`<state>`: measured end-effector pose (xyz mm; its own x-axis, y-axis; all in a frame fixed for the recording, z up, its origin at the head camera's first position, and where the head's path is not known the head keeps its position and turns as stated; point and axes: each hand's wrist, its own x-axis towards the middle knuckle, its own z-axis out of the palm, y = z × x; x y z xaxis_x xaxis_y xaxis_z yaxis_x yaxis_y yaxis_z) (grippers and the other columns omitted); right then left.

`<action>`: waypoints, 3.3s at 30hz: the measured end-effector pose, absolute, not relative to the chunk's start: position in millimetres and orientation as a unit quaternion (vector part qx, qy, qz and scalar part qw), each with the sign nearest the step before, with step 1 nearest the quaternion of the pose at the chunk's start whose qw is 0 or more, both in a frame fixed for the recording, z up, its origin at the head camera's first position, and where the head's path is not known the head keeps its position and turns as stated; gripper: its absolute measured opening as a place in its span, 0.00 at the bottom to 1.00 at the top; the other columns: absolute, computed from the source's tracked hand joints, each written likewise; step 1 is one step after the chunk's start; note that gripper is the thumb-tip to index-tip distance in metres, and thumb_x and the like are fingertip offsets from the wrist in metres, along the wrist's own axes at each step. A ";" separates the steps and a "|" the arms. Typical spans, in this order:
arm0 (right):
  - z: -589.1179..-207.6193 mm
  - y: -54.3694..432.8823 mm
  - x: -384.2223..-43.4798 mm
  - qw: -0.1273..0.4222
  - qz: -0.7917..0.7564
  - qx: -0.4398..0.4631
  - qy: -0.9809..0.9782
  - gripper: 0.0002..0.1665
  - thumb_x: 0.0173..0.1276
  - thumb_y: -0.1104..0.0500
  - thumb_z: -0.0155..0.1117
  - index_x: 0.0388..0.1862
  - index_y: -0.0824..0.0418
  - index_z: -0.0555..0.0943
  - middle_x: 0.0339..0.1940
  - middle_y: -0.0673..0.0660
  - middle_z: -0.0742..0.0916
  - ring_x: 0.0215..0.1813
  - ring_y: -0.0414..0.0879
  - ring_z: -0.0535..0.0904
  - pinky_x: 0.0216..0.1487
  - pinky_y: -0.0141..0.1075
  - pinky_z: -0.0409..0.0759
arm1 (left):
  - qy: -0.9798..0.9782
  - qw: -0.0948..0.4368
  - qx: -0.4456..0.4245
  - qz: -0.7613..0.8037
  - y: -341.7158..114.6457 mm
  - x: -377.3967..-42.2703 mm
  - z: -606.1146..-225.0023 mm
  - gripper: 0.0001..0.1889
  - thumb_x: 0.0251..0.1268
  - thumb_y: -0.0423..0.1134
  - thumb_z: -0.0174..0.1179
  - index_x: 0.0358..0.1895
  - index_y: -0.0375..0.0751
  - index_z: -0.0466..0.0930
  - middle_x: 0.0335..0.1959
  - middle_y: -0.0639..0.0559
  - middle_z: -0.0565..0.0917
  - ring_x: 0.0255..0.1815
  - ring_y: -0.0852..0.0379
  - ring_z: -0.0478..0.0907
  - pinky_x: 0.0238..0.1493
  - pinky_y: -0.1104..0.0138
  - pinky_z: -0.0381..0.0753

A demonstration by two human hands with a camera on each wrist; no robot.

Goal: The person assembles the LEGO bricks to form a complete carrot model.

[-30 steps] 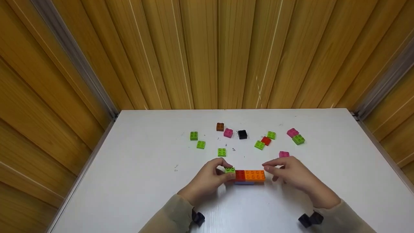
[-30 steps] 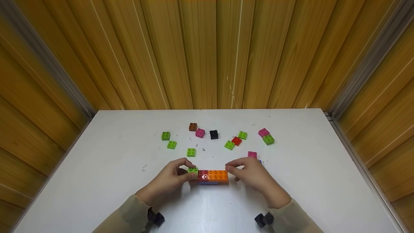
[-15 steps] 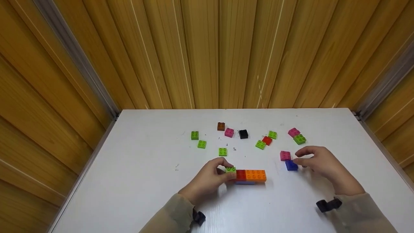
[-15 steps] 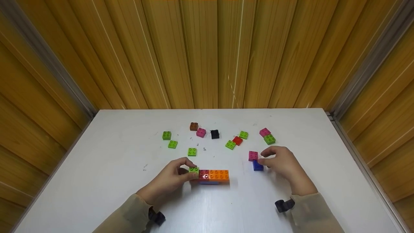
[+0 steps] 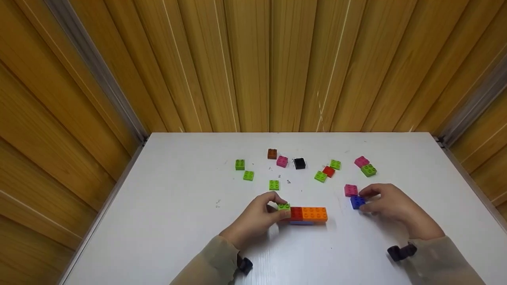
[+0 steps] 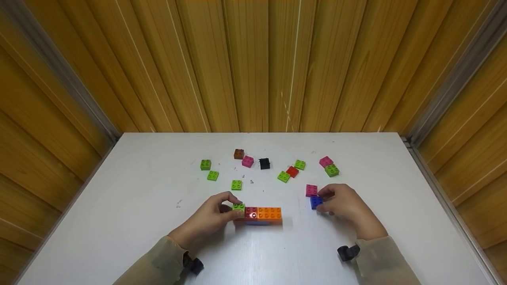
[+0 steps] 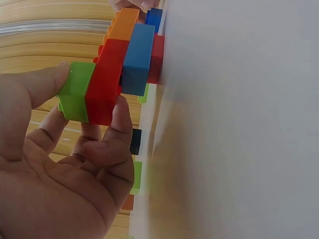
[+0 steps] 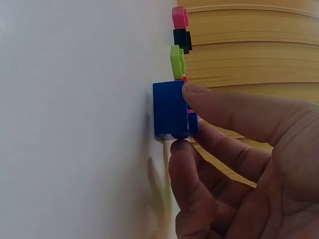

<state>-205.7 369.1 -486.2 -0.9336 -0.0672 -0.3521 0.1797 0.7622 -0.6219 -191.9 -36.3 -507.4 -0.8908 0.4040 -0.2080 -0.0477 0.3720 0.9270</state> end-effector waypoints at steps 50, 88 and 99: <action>-475.6 301.0 -179.7 0.155 -0.471 -0.076 0.865 0.26 0.71 0.55 0.84 0.62 0.63 0.85 0.56 0.60 0.88 0.48 0.50 0.84 0.46 0.32 0.85 | 0.804 0.207 0.110 0.547 -36.0 -190.5 -507.1 0.10 0.76 0.48 0.77 0.51 0.57 0.85 0.60 0.59 0.91 0.48 0.57 0.89 0.62 0.55 0.83; -501.8 282.9 -176.8 0.192 -0.588 -0.042 0.785 0.24 0.74 0.59 0.81 0.63 0.65 0.84 0.76 0.69 0.80 0.58 0.53 0.89 0.53 0.42 0.95 | 0.802 0.202 0.119 0.549 -36.9 -191.6 -510.1 0.10 0.77 0.48 0.76 0.50 0.57 0.84 0.62 0.58 0.89 0.47 0.57 0.88 0.54 0.58 0.82; -504.6 278.9 -175.5 0.178 -0.586 -0.046 0.789 0.23 0.74 0.58 0.81 0.60 0.65 0.82 0.74 0.67 0.82 0.61 0.54 0.88 0.45 0.39 0.92 | 0.804 0.204 0.114 0.546 -36.7 -191.6 -508.0 0.11 0.76 0.49 0.77 0.50 0.57 0.84 0.60 0.58 0.90 0.47 0.56 0.87 0.52 0.60 0.79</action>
<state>-175.5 278.9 -504.6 -0.9322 -0.2820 -0.2271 0.1354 0.3101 -0.9410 -191.6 -36.7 -508.0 -0.8911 0.4056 -0.2034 -0.0396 0.3771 0.9253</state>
